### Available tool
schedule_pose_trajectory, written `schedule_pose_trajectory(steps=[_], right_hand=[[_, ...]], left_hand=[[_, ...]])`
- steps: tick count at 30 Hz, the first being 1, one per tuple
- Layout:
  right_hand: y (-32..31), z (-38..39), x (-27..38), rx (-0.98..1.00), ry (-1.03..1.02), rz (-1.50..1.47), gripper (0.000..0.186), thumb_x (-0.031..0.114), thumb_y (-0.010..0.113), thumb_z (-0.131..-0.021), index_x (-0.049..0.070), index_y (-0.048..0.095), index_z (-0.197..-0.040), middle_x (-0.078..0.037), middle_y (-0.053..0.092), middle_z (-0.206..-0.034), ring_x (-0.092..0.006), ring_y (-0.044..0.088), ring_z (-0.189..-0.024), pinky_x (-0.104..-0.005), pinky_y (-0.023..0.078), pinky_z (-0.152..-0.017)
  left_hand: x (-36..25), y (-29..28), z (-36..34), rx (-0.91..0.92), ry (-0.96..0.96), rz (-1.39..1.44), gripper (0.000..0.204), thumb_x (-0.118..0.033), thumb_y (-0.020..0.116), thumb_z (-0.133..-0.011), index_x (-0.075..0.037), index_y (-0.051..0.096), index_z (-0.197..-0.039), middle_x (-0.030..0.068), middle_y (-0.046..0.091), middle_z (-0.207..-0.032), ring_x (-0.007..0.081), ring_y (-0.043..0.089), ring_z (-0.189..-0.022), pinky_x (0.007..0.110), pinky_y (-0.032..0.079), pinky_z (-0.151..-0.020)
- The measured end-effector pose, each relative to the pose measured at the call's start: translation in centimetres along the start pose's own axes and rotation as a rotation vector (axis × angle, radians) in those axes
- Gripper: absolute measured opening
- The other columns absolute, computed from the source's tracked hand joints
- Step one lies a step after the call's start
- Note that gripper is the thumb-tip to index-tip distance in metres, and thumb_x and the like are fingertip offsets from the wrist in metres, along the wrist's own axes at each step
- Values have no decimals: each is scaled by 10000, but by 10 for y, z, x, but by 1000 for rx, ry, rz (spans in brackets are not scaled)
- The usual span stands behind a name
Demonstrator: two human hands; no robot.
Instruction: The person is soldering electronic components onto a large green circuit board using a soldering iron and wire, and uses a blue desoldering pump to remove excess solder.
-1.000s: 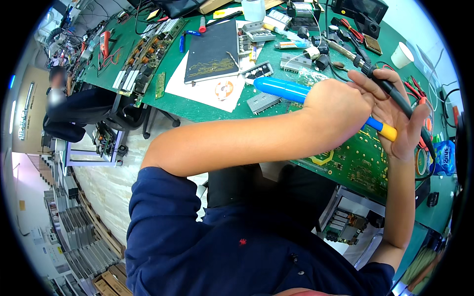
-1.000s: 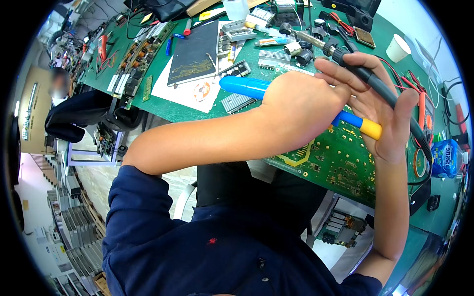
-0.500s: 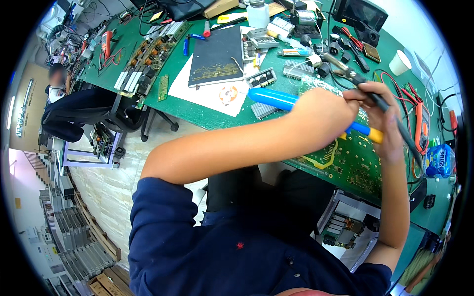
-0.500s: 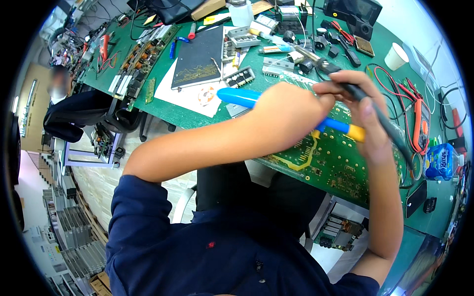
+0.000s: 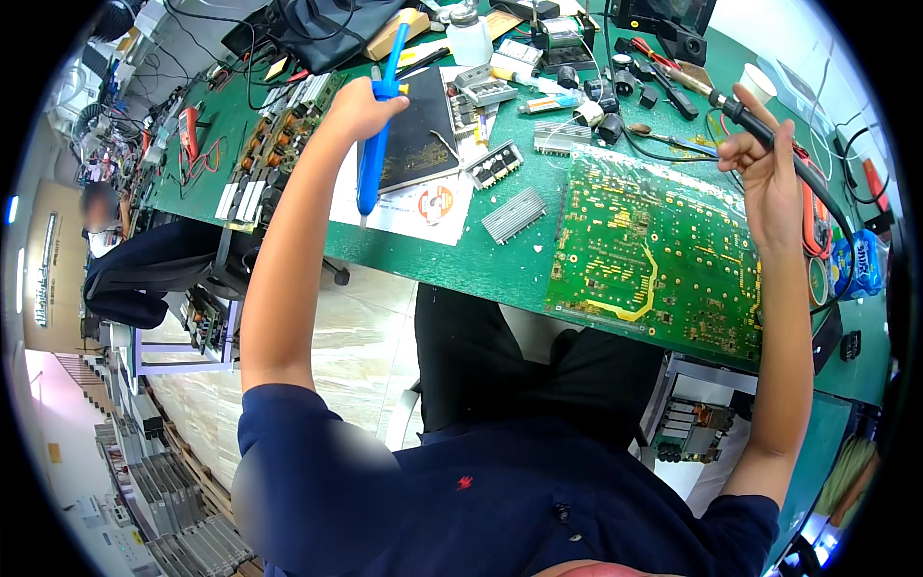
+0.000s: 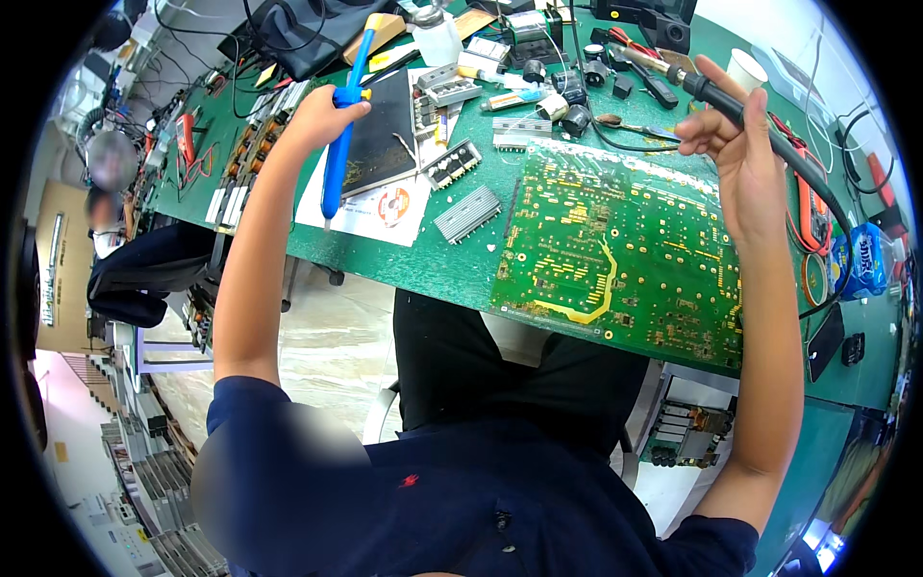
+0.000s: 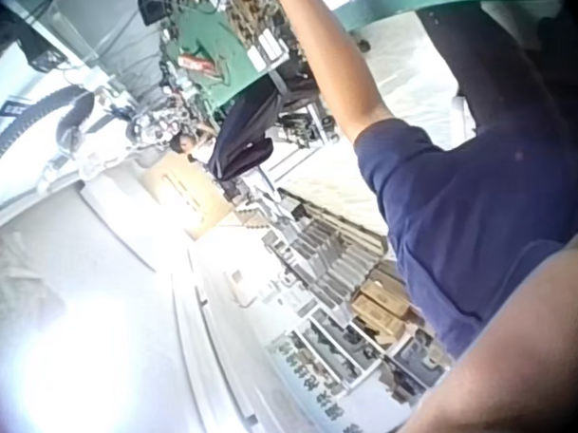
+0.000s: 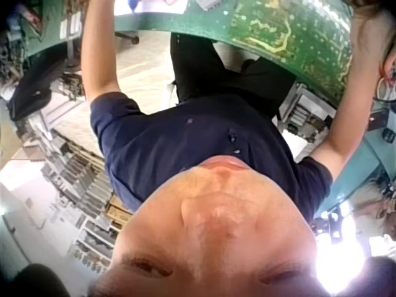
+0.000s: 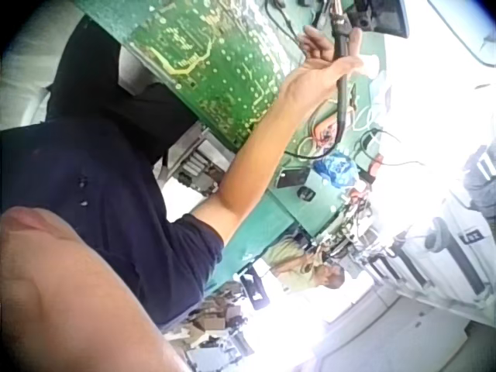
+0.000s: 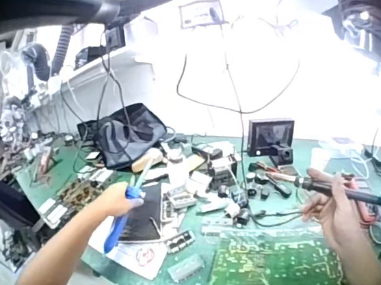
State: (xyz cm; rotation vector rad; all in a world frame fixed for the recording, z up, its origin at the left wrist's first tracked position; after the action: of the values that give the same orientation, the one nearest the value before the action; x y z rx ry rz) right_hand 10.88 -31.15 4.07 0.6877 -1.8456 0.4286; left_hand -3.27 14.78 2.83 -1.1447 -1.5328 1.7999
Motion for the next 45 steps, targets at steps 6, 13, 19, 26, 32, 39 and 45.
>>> schedule_pose_trajectory(steps=[6,13,19,26,32,39,45], right_hand=[[12,2,-8,-43,45,4,781,608,185,-1025,-12,477,-1398,3,473,-705,-111,453,-691,-254,367,-669],[4,1,-12,-172,45,-26,578,422,340,-1067,-87,577,-1203,-78,612,-827,-130,597,-727,-268,494,-639],[12,3,-9,-148,68,118,428,319,502,-1035,-75,631,-1142,-43,578,-692,-95,555,-622,-214,441,-556],[27,2,-3,-289,103,168,420,279,456,-1047,-93,634,-1127,-38,568,-648,-84,546,-584,-212,443,-536],[29,6,-2,-347,110,213,391,266,460,-1034,-80,633,-1090,-16,548,-603,-75,511,-518,-203,427,-520],[-19,23,10,-184,298,380,448,291,420,-1039,-73,550,-1265,-12,478,-763,-40,389,-614,-193,311,-586],[-9,23,6,-268,381,369,319,246,505,-983,-52,583,-1066,-17,512,-826,-7,361,-541,-168,267,-494]], left_hand=[[2,19,-12,-336,12,-224,540,-372,718,-845,44,607,-1170,287,632,-1103,389,625,-1048,442,497,-887],[-133,42,107,-129,813,182,252,-34,675,-817,-92,682,-1062,79,636,-1074,311,612,-1037,408,515,-847],[-137,57,87,41,715,61,250,42,683,-763,-49,658,-995,103,655,-1019,310,637,-932,379,517,-791],[-142,60,62,85,820,30,142,45,695,-754,2,649,-881,113,596,-870,291,623,-805,358,489,-716],[-143,53,68,-22,795,202,172,83,707,-719,11,672,-870,99,619,-911,206,624,-789,300,492,-699],[-157,60,81,-20,906,380,202,125,676,-740,35,700,-919,138,691,-967,207,674,-837,267,534,-695],[-162,77,79,-9,1004,481,245,117,655,-710,18,697,-929,138,666,-889,245,651,-789,288,511,-673]])
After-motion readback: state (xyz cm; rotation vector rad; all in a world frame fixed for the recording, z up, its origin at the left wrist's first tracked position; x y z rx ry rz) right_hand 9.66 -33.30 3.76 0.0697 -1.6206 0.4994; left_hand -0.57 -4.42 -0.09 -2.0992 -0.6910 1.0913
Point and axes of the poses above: each hand's wrist, its own z-axis away from the middle knuckle, its own y-axis out of the palm, x = y × z, the point moved 1 cm from there along -z, towards the middle knuckle
